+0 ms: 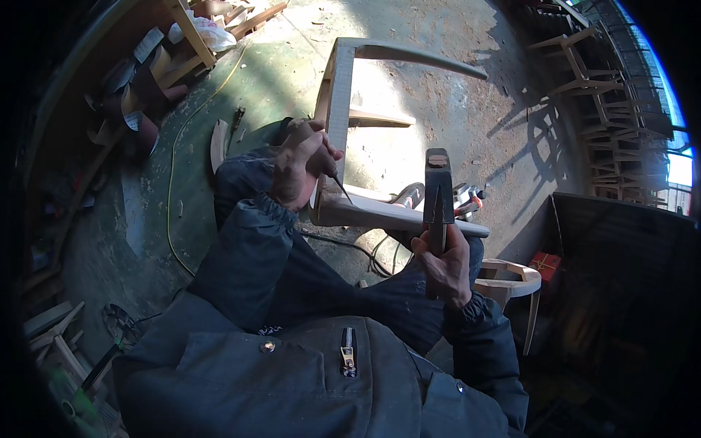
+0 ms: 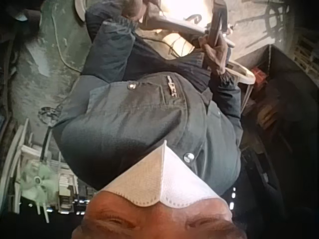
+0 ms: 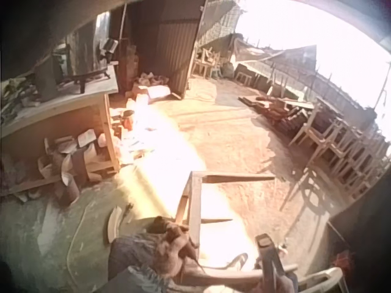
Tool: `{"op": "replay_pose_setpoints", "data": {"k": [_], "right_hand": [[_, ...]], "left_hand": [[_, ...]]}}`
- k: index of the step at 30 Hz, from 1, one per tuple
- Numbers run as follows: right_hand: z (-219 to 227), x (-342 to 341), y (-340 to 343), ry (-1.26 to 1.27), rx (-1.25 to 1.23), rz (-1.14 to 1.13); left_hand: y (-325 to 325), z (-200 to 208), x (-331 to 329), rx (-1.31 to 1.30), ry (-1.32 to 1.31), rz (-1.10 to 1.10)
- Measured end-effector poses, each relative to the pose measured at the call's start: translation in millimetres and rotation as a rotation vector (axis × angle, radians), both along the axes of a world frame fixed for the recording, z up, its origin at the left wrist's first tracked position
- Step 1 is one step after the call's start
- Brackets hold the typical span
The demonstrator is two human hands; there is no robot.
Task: Assembling and refining a wooden chair frame using a hammer and chisel.
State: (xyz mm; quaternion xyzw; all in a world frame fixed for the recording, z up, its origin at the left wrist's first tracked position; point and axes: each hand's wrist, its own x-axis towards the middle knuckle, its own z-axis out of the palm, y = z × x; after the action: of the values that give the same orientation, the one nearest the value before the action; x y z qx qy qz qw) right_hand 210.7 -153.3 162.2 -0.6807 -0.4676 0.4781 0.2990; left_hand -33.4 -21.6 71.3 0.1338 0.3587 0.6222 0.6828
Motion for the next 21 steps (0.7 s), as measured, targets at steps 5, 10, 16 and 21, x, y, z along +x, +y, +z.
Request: {"op": "replay_pose_setpoints", "data": {"k": [5,10,16,21], "right_hand": [[2.2,-4.4,20.7,-0.046,0.036,0.028],[28.4,-0.7,59.1,-0.196,0.18,0.159],[74.6,-10.8,124.0,-0.539,0.299,0.45],[81.1,-28.2,124.4,-0.504,0.316,0.523]], "left_hand": [[3.8,-17.8,-13.8,0.186,0.369,0.006],[-1.9,-36.2,-4.4,0.091,0.092,-0.016],[-3.1,-42.7,-4.4,0.22,0.357,0.023],[-2.7,-31.7,0.5,0.164,0.441,-0.04]]}}
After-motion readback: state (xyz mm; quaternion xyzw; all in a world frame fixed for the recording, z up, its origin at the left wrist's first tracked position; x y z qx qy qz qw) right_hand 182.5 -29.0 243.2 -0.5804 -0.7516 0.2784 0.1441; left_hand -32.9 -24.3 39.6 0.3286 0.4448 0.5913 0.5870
